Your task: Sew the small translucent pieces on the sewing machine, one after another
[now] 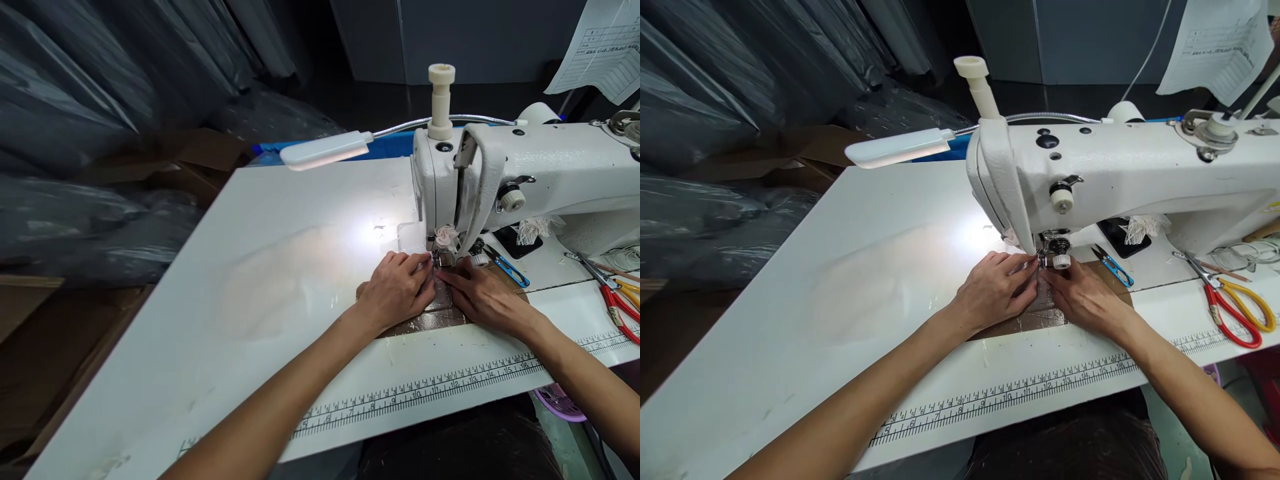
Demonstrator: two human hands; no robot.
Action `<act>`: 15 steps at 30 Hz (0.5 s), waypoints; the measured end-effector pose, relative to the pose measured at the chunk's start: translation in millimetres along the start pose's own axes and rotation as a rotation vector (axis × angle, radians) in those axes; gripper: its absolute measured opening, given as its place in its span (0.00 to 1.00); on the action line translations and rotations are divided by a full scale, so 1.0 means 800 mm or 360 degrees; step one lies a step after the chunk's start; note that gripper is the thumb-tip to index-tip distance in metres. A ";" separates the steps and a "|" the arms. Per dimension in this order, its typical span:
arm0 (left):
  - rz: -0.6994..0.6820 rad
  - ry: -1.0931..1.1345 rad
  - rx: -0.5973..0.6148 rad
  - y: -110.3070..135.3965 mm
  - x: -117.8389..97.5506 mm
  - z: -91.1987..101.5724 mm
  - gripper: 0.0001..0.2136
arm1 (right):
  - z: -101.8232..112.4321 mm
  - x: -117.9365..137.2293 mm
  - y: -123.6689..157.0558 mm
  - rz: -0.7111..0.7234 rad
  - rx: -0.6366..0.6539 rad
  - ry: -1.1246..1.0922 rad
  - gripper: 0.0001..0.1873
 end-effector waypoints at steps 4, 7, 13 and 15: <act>0.0033 0.0019 0.0000 0.000 0.002 -0.001 0.14 | 0.002 -0.019 -0.001 -0.0109 0.0025 -0.0158 0.18; 0.0022 0.0020 -0.0118 0.001 0.003 0.011 0.13 | 0.012 -0.033 -0.004 -0.0242 -0.0034 -0.0359 0.17; -0.0114 0.0321 -0.0279 0.003 0.006 0.036 0.09 | 0.031 -0.036 -0.006 -0.0303 -0.0219 -0.0469 0.18; -0.0220 0.0515 -0.0257 0.002 0.001 0.038 0.09 | 0.031 -0.039 -0.011 -0.0352 -0.0169 -0.0452 0.17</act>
Point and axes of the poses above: each hand's wrist, its own y-axis away from the middle knuckle, its own z-axis out of the back of the hand, x = y × z, the point moved 9 cm from there along -y, towards the middle knuckle, and after that the axes turned 7 degrees about -z, right-handed, at the moved point
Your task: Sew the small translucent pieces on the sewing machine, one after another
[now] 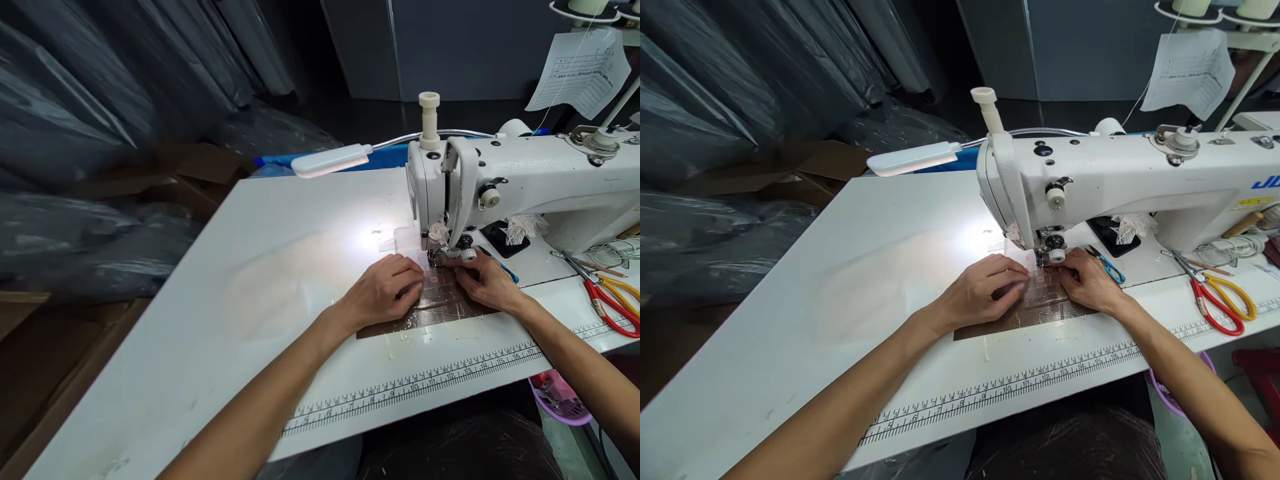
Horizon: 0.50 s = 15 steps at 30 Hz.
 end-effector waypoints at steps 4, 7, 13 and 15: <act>-0.0102 0.0193 0.0028 -0.001 -0.010 -0.002 0.08 | -0.011 -0.010 -0.017 -0.0174 0.0269 0.0157 0.13; -0.0145 0.0217 -0.0003 -0.001 -0.013 -0.001 0.07 | -0.016 -0.017 -0.026 -0.0280 0.0309 0.0336 0.10; -0.0062 0.0395 0.0031 0.002 -0.001 -0.009 0.07 | -0.018 -0.017 -0.019 -0.0344 0.0159 0.0425 0.10; -0.0065 0.0383 0.0011 0.003 0.001 -0.010 0.07 | -0.019 -0.015 -0.015 -0.0330 0.0178 0.0424 0.10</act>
Point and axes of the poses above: each hand's wrist, its own y-axis away from the middle knuckle, its own z-axis out of the back of the hand, x = y × z, the point moved 9 cm from there along -y, towards the middle knuckle, and after that the axes turned 7 degrees about -z, right-handed, at the moved point
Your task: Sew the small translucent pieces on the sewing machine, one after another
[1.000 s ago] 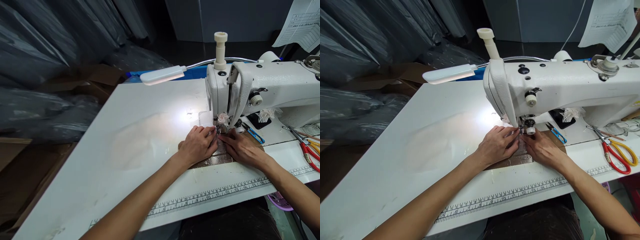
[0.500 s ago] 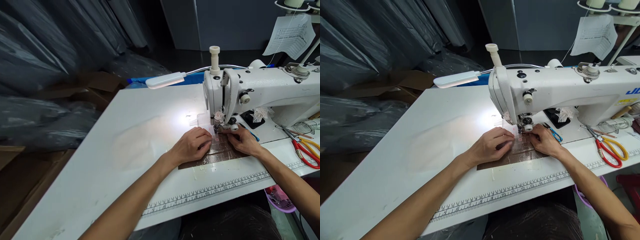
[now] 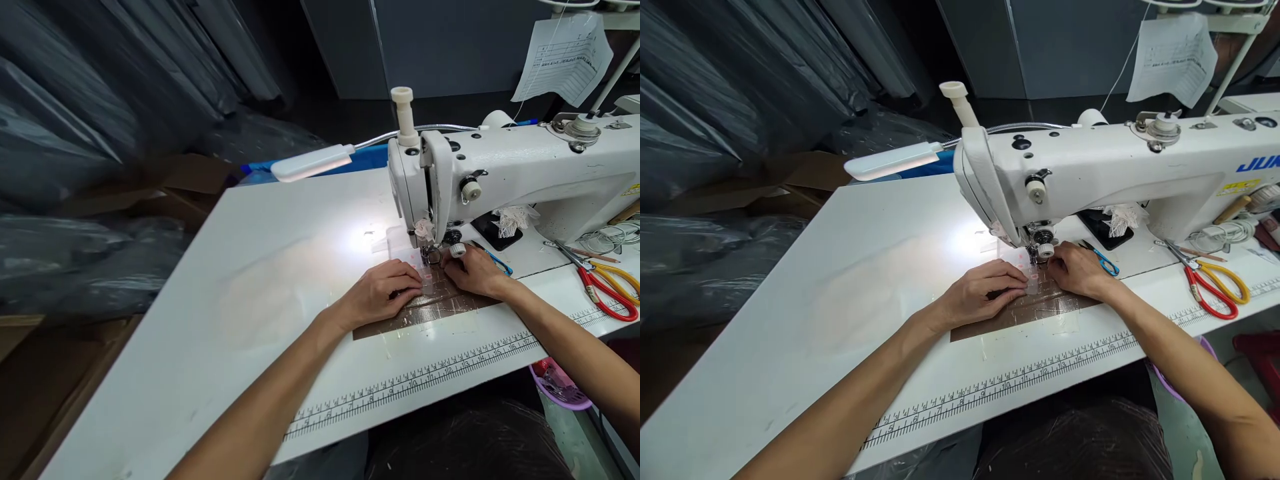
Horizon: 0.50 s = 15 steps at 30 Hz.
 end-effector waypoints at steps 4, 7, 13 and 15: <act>0.0026 -0.0043 0.0014 0.002 0.003 -0.004 0.09 | 0.002 0.001 0.003 0.0020 0.0018 -0.0017 0.11; 0.0011 -0.0101 0.0008 0.001 0.001 -0.004 0.09 | 0.002 0.002 0.003 0.0048 0.0010 -0.0064 0.12; -0.0136 -0.0318 0.0043 -0.002 -0.011 -0.005 0.06 | -0.003 0.001 0.006 0.0146 -0.0010 -0.0131 0.13; -0.0177 -0.0362 0.0056 -0.002 -0.013 -0.006 0.07 | -0.003 0.002 0.006 0.0187 -0.0030 -0.0145 0.13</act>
Point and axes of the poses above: each hand's wrist, its own y-axis away from the middle knuckle, its own z-axis out of the back of the hand, x = y × z, the point moved 9 cm from there along -y, towards the middle knuckle, and after that the axes turned 7 degrees about -z, right-handed, at the moved point
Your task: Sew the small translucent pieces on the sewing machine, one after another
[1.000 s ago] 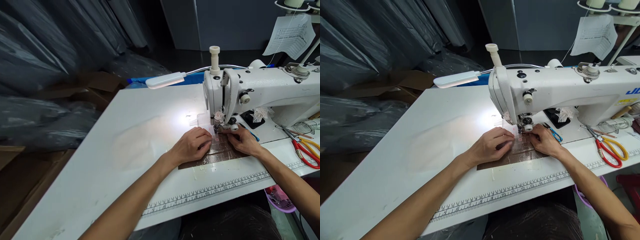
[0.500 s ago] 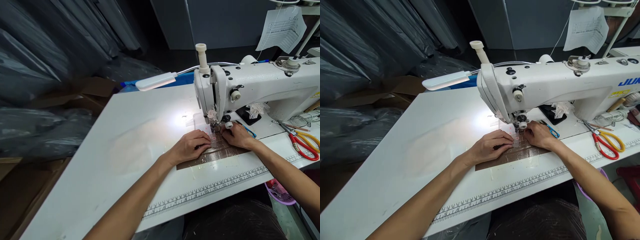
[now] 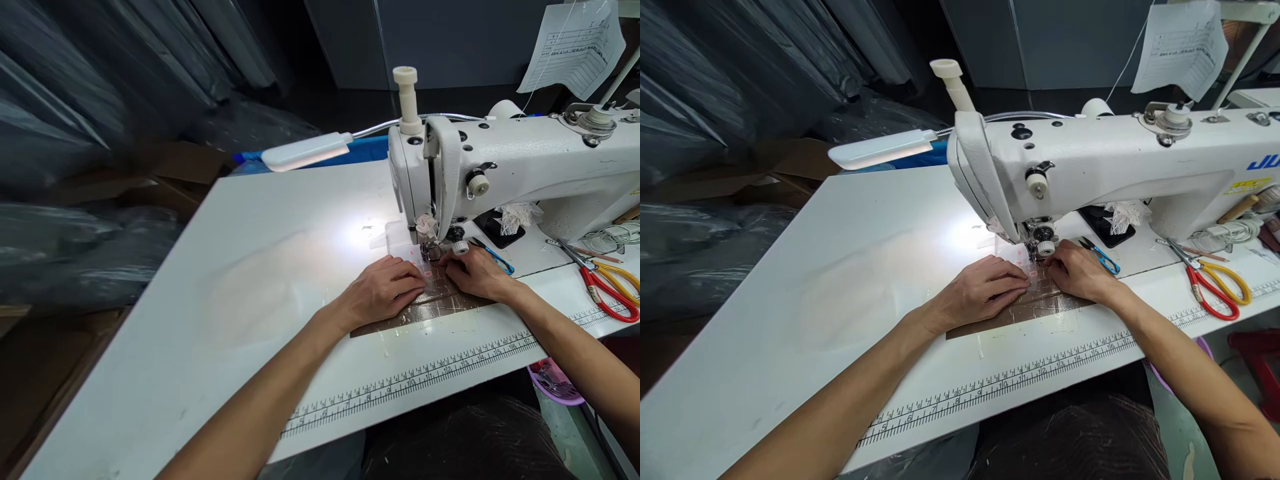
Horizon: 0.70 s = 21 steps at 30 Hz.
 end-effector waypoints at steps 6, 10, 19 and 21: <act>-0.0073 -0.0093 -0.0033 -0.002 -0.006 0.002 0.07 | 0.002 0.005 0.003 0.0084 0.0008 -0.0051 0.14; -0.0088 -0.0154 -0.0002 -0.002 -0.008 0.000 0.08 | -0.001 0.014 0.009 0.0307 0.0040 0.0009 0.17; -0.0026 -0.0162 0.0138 -0.005 -0.012 0.002 0.09 | -0.014 0.026 0.021 0.0535 0.0080 0.0388 0.19; 0.0034 -0.0141 0.0175 -0.004 -0.008 0.000 0.09 | -0.015 0.027 0.020 0.0484 0.0079 0.0465 0.19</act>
Point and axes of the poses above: each hand's wrist, its own y-axis away from the middle knuckle, its own z-axis out of the back of the hand, x = y × z, the point moved 9 cm from there along -y, towards the middle knuckle, and after that the axes turned 7 degrees about -z, right-handed, at the moved point
